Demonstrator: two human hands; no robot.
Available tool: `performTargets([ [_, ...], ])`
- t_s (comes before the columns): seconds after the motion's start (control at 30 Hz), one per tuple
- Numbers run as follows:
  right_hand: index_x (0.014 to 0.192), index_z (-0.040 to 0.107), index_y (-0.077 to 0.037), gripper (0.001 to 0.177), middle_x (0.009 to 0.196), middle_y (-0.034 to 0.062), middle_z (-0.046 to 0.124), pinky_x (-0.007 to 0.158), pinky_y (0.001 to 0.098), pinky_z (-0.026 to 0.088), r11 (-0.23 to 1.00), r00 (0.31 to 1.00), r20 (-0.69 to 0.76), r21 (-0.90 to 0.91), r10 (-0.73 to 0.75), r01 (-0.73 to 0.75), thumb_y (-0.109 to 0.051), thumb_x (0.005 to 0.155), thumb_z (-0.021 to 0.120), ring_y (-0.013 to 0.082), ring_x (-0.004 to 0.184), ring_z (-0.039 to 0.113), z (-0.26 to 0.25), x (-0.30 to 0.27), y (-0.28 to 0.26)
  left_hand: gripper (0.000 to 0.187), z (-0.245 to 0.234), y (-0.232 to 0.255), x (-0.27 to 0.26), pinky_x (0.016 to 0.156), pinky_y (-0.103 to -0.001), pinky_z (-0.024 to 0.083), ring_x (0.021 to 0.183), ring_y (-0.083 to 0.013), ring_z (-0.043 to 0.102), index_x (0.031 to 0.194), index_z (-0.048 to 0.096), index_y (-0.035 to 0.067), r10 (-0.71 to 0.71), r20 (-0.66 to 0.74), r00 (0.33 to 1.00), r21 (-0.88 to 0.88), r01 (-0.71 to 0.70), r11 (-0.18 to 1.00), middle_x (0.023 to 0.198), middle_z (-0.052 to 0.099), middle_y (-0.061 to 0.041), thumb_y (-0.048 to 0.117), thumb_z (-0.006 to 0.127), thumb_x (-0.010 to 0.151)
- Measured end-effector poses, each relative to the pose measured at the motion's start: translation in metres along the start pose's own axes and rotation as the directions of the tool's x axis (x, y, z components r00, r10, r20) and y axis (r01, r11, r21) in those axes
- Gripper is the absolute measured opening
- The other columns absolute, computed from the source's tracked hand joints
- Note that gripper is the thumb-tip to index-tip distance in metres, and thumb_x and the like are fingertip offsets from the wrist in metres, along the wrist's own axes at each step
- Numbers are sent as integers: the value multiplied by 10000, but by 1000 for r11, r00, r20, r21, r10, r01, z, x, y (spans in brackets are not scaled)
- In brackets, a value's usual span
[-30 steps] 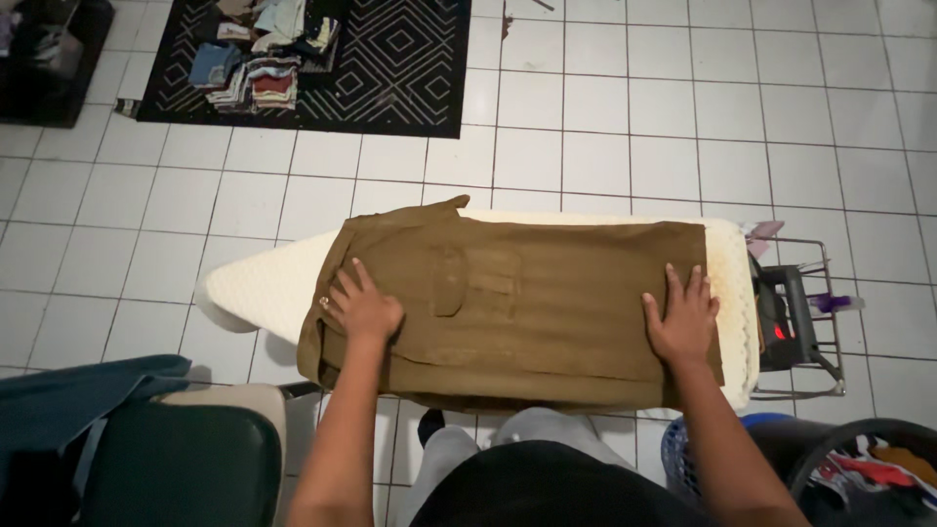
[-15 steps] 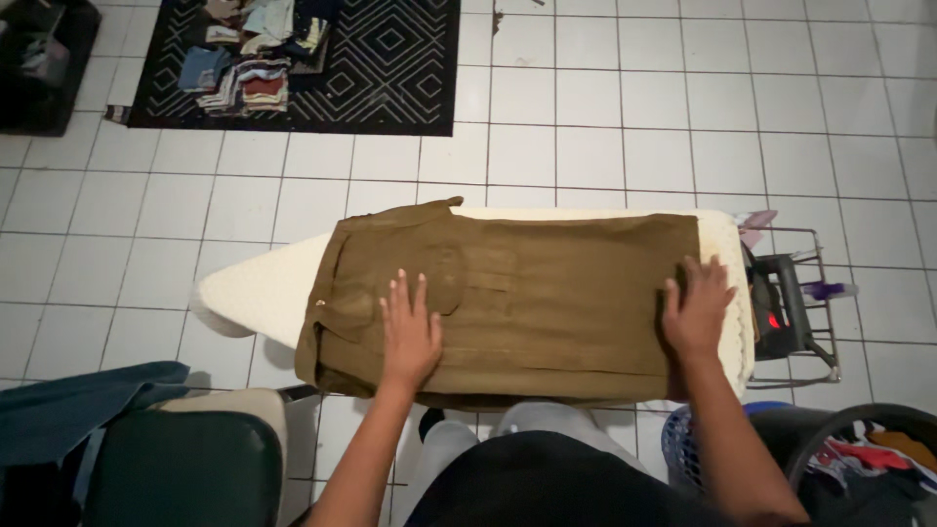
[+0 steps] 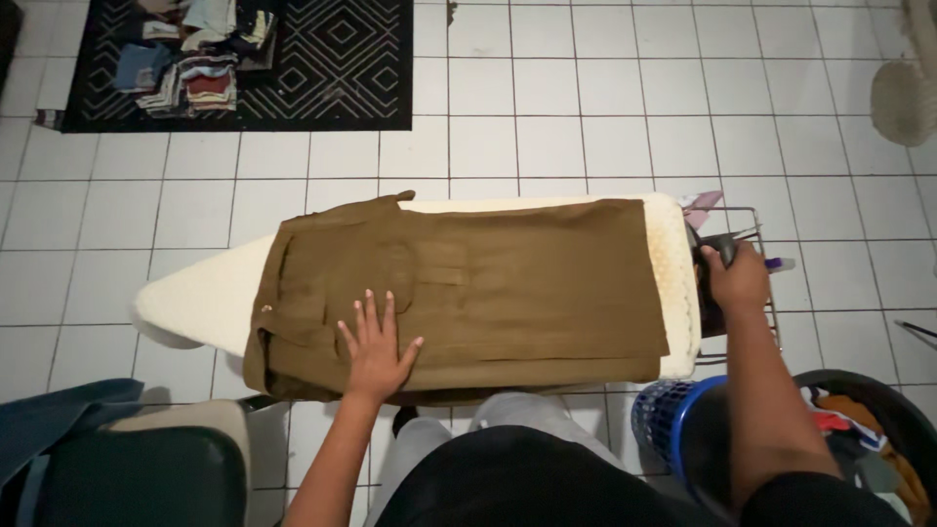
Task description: The person irons a brown jacket on an ironing board. They smooth the fabric with their hands, use an iron to press the jacket, and reposition the garment to cover different areas.
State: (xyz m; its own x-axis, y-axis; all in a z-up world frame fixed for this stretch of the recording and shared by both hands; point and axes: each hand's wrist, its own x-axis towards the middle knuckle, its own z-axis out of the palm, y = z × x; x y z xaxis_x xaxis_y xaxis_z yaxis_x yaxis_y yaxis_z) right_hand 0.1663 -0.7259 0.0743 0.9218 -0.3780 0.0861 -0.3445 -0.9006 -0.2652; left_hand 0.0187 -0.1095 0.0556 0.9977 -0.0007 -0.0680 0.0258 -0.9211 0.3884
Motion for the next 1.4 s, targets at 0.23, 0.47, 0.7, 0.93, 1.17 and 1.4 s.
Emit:
performTargets([
  [0.23,1300,643,-120,552,1032,253,727,795,586,524,995,995,1,17,100,-100,-533,941,721,500,971,673,-24,-9,-28,1126,8,32,4,1165,-722,9,1541,-512,11,1650,106,109,-116,-15,993,-71,115,991,1686,-3,-288,725,589,840],
  [0.47,1283,668,-104,505,1017,247,746,808,570,539,992,997,-13,-104,73,-74,-489,962,728,480,959,691,-88,-22,-67,1414,14,34,7,1150,-711,-58,1541,-485,-73,1633,-6,96,-154,42,987,-18,155,988,1671,-102,-295,916,603,656],
  [0.7,1315,668,-130,571,979,257,739,793,522,563,996,986,141,28,-87,84,-512,896,731,439,903,719,-111,-70,-141,1451,16,30,6,1159,-702,-53,1543,-480,-73,1628,-10,95,-137,29,990,-2,137,991,1668,-102,-289,938,612,624],
  [0.93,1168,701,-171,495,918,218,753,757,532,570,935,871,359,17,-336,354,-588,904,663,437,857,718,-49,-122,-212,1454,17,28,8,1159,-695,-69,1548,-467,-106,1635,-43,110,-159,80,984,-3,160,987,1674,-139,-280,945,601,634],
  [1.17,1154,680,-155,500,930,229,742,745,543,566,945,905,278,35,-322,325,-586,900,669,446,865,711,-29,-93,-245,1503,10,31,12,1171,-677,-102,1547,-448,-177,1631,-116,132,-216,213,953,23,216,976,1668,-216,-265,940,637,612],
  [1.4,1119,647,-122,470,959,201,742,736,552,553,931,901,240,41,-362,363,-549,924,665,437,893,698,-17,-59,-285,1507,4,33,12,1179,-672,-103,1552,-442,-188,1629,-134,120,-221,242,945,28,221,975,1671,-222,-263,940,634,625],
])
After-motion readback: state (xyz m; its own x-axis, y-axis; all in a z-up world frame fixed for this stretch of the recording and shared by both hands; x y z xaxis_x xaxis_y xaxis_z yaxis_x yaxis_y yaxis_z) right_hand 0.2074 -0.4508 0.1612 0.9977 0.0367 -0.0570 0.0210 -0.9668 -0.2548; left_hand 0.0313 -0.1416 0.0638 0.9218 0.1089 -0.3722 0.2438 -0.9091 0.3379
